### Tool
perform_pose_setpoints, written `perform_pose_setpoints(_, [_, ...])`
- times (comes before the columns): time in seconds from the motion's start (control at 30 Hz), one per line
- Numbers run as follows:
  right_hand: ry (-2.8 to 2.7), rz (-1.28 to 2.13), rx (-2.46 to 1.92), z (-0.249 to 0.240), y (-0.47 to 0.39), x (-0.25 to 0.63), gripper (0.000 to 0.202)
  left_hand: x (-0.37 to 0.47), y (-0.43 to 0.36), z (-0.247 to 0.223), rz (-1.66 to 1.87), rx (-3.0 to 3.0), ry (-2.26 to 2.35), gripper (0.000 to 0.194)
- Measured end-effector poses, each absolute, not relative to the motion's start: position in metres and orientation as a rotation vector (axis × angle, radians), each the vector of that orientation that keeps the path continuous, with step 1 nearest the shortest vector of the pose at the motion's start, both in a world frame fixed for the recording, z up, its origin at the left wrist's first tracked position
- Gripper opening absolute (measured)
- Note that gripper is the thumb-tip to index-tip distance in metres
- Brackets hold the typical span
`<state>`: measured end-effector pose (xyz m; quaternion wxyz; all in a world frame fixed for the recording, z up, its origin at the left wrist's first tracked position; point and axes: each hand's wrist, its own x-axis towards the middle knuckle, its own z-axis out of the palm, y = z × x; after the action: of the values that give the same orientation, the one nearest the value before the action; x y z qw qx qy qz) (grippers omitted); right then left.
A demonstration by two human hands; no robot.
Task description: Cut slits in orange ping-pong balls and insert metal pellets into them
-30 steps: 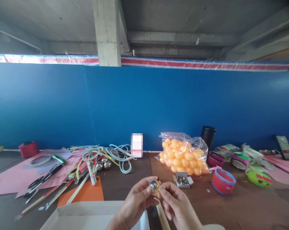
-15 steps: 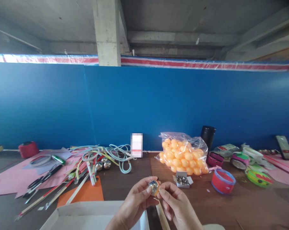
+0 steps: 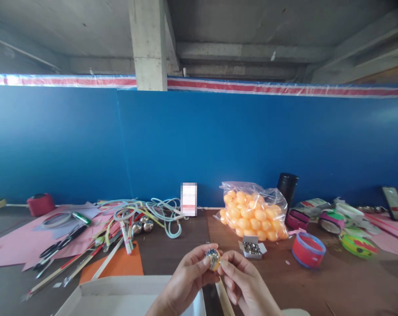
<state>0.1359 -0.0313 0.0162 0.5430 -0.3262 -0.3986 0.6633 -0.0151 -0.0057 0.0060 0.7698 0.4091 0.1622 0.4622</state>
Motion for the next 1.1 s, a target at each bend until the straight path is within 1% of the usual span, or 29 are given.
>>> perform_pose_setpoints(0.27, [-0.951, 1.572, -0.742, 0.015, -0.032, 0.135, 0.031, -0.015, -0.005, 0.005, 1.004, 0.876, 0.352, 0.031])
perform_pose_setpoints(0.77, [-0.981, 1.539, -0.799, 0.010, -0.027, 0.137, 0.035, -0.014, -0.006, 0.008, 1.022, 0.880, 0.373, 0.031])
perform_pose_setpoints(1.1, [-1.027, 1.510, -0.887, 0.008, -0.024, 0.140, 0.037, -0.014, -0.007, 0.011, 1.035, 0.908, 0.414, 0.036])
